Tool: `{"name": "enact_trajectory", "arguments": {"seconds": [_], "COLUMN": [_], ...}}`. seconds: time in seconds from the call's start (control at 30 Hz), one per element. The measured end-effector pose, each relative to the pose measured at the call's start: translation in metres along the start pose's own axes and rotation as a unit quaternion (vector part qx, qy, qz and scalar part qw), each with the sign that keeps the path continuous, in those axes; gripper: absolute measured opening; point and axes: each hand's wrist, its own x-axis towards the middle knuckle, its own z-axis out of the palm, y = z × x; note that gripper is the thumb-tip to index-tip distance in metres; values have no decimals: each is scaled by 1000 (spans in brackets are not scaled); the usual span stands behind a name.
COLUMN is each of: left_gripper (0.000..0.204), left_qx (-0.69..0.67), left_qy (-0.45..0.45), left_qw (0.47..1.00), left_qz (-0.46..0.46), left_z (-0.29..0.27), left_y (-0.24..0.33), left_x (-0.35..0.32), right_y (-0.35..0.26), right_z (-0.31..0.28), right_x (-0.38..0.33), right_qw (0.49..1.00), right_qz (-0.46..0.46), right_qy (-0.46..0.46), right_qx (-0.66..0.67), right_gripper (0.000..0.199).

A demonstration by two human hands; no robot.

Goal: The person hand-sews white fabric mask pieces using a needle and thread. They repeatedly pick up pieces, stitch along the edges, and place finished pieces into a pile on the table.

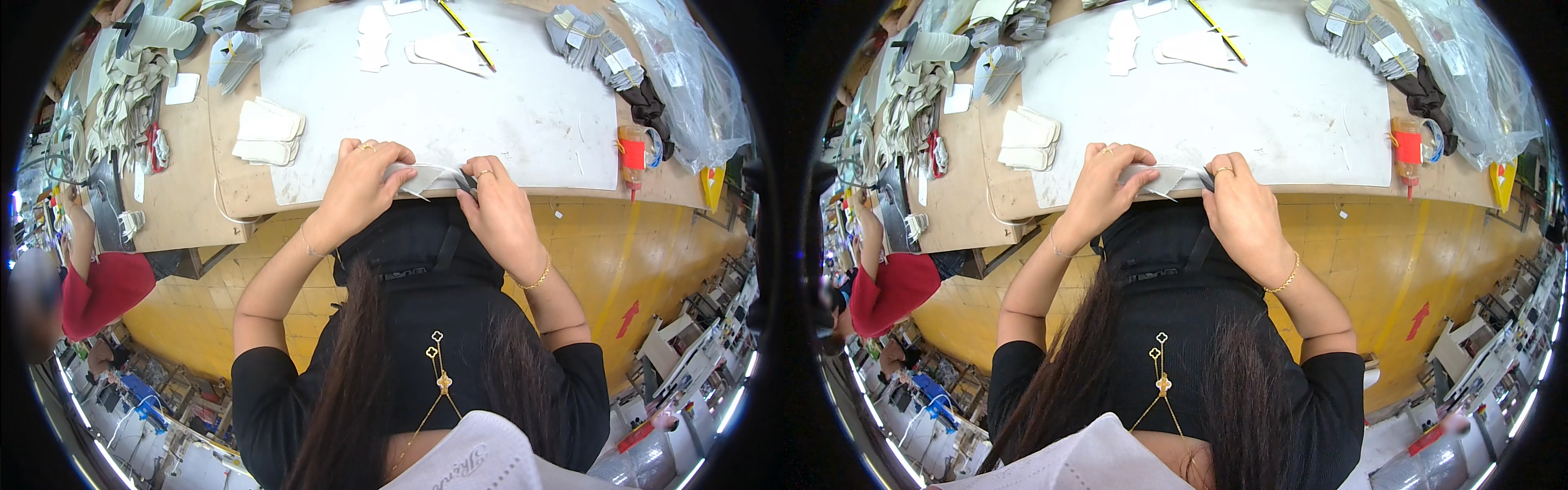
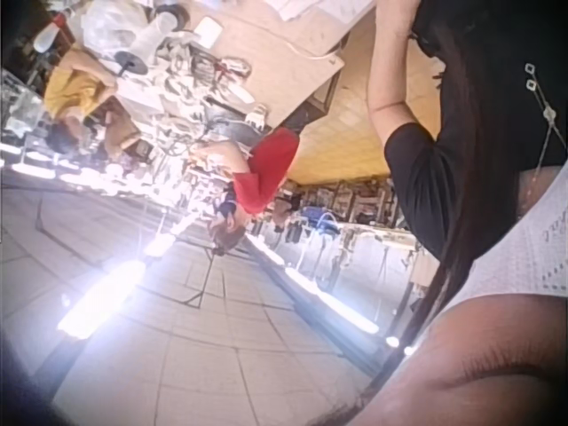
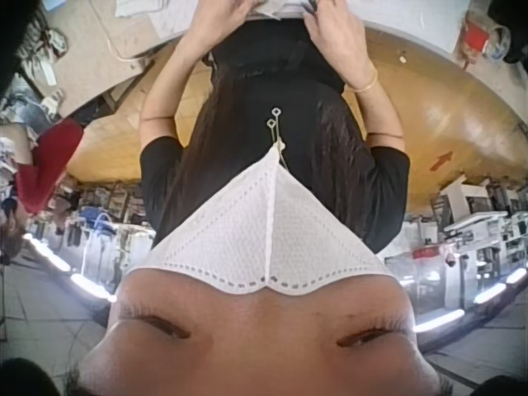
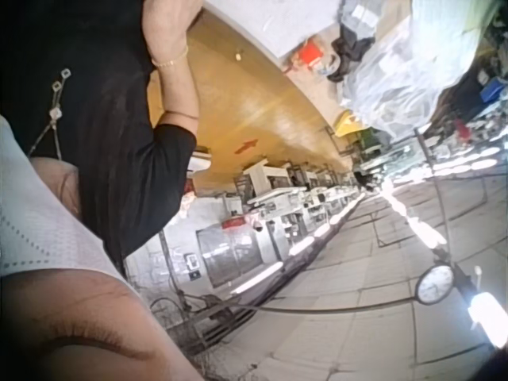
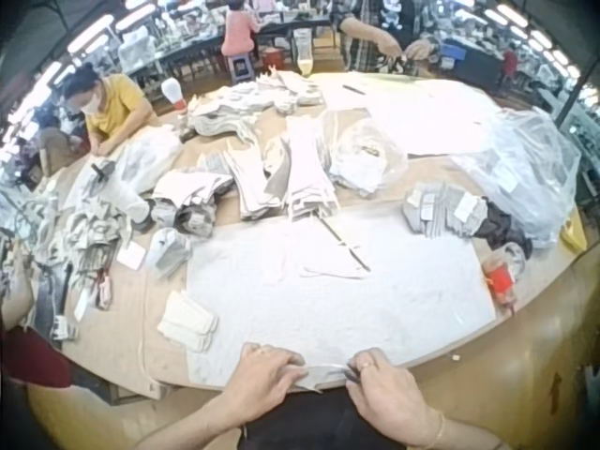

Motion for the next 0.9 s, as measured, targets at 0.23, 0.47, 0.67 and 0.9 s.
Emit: {"name": "enact_trajectory", "arguments": {"seconds": [0.23, 0.47, 0.67, 0.9], "left_gripper": [14, 22, 52, 48], "left_qx": [-11, -75, 140, 288], "left_qy": [-21, 62, 245, 278], "left_qw": [999, 995, 957, 865], "left_qz": [-26, 16, 61, -302], "left_z": [0, 3, 2, -77], "left_y": [6, 0, -22, -88], "left_x": [6, 78, 132, -4], "right_y": [6, 33, 38, 45], "right_z": [4, -27, -52, -59], "right_x": [10, 18, 19, 25], "right_qw": [998, 981, 962, 955], "right_qz": [8, 85, 110, 110], "right_qy": [46, 136, 209, 220], "right_qx": [38, 109, 140, 168], "right_gripper": [20, 21, 24, 25]}}
